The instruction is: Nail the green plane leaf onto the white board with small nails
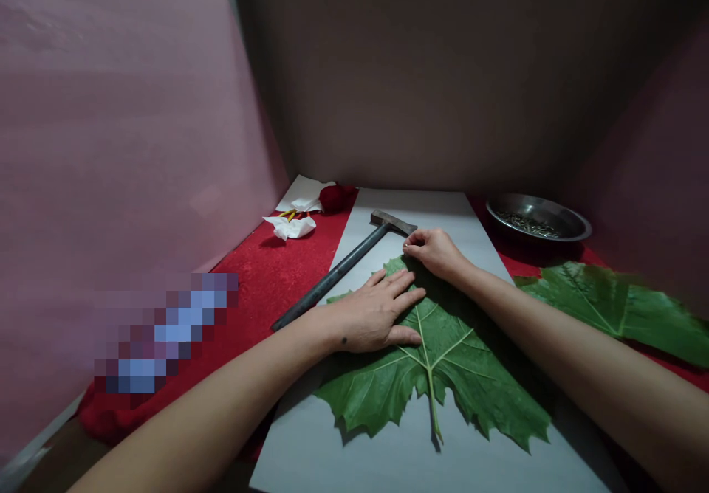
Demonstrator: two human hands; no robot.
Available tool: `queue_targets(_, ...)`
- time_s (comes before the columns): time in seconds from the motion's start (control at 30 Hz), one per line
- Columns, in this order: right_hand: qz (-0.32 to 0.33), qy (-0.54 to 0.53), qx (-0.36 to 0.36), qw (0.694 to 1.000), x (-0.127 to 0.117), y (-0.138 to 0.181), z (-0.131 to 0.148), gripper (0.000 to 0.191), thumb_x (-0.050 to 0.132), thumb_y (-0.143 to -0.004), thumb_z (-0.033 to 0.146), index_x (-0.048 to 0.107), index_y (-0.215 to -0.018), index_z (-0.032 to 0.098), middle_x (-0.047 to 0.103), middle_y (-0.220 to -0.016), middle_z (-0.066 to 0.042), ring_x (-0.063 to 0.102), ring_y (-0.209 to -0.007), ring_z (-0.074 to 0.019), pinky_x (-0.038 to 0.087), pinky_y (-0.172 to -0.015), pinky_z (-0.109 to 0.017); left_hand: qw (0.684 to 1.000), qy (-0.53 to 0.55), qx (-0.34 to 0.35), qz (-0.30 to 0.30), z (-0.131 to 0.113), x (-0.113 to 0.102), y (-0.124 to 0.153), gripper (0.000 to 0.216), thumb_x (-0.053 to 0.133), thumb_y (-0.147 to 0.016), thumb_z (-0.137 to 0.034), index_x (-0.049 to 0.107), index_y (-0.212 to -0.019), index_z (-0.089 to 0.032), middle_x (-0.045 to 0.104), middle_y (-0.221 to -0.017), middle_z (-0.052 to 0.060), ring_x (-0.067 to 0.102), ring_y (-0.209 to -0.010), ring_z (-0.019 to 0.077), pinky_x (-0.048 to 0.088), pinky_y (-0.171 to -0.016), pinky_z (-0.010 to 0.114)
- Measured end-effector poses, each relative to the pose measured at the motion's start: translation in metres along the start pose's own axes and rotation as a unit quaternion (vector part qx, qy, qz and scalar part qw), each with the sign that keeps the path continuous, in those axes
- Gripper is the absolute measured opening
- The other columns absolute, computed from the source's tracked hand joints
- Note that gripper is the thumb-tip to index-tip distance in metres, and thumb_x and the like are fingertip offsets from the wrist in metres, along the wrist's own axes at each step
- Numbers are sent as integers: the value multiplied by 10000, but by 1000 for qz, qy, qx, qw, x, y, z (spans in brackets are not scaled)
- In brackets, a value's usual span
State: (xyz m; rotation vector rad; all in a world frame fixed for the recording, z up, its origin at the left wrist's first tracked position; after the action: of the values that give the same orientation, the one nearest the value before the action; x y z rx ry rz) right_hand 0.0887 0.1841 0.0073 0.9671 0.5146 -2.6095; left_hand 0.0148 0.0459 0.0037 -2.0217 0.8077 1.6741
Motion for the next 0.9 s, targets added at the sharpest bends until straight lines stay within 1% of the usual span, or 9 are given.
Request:
queue_targets(0.2,-22,8,-7,1000,-1,1,-1,76,598,-717,170,672,-711,154,671,-681,-21,576,-641,-135,412,-602,-218,1000,18,0,-3,2,0,-1,723,355,-875,-611,285,-1418,-139,184,-1495,189,83,-1394,275,98,-1110,468)
queue_targets(0.33,-19,17,-6,1000,0,1,-2,79,600,-723,175,675,-727,154,677,-702,-28,583,-662,-141,414,-622,-224,1000,13,2,-16,3,-1,-2,695,353,-879,-604,306,-1407,-155,224,-1486,181,129,-1388,278,119,-1104,482)
queue_targets(0.43,-14,19,-10,1000,1,1,-2,85,592,-729,178,674,-734,156,678,-708,-27,585,-668,-142,416,-625,-223,1000,0,5,-26,1,-2,-1,685,367,-882,-589,310,-1404,-150,230,-1482,189,133,-1387,280,129,-1104,476)
queue_targets(0.63,-19,6,-19,1000,1,2,-3,87,587,-724,189,669,-731,163,680,-726,-23,595,-689,-146,430,-650,-228,999,-2,-1,-48,2,-2,1,685,394,-864,-603,325,-1398,-179,133,-1506,190,116,-1382,323,167,-1090,502)
queue_targets(0.77,-25,3,-22,999,0,3,-4,85,590,-723,184,672,-728,166,679,-712,-24,598,-680,-148,435,-641,-230,998,3,-6,-55,1,-4,1,710,415,-850,-610,336,-1395,-161,216,-1468,207,171,-1360,348,204,-1083,491)
queue_targets(0.9,-29,7,-4,1000,0,3,-5,87,601,-729,191,682,-744,160,687,-724,-32,602,-684,-152,439,-648,-236,998,20,-5,-57,1,-8,2,716,398,-864,-598,281,-1419,-161,294,-1427,187,254,-1330,322,244,-1075,459)
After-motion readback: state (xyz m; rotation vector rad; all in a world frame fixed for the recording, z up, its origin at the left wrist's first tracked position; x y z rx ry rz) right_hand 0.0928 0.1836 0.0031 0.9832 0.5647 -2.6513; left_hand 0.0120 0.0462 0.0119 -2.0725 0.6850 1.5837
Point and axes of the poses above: each hand's wrist, its own y-axis away from the middle knuckle, its own x-axis out of the palm, z = x × y, the point moved 7 cm from there along -y, towards the middle knuckle
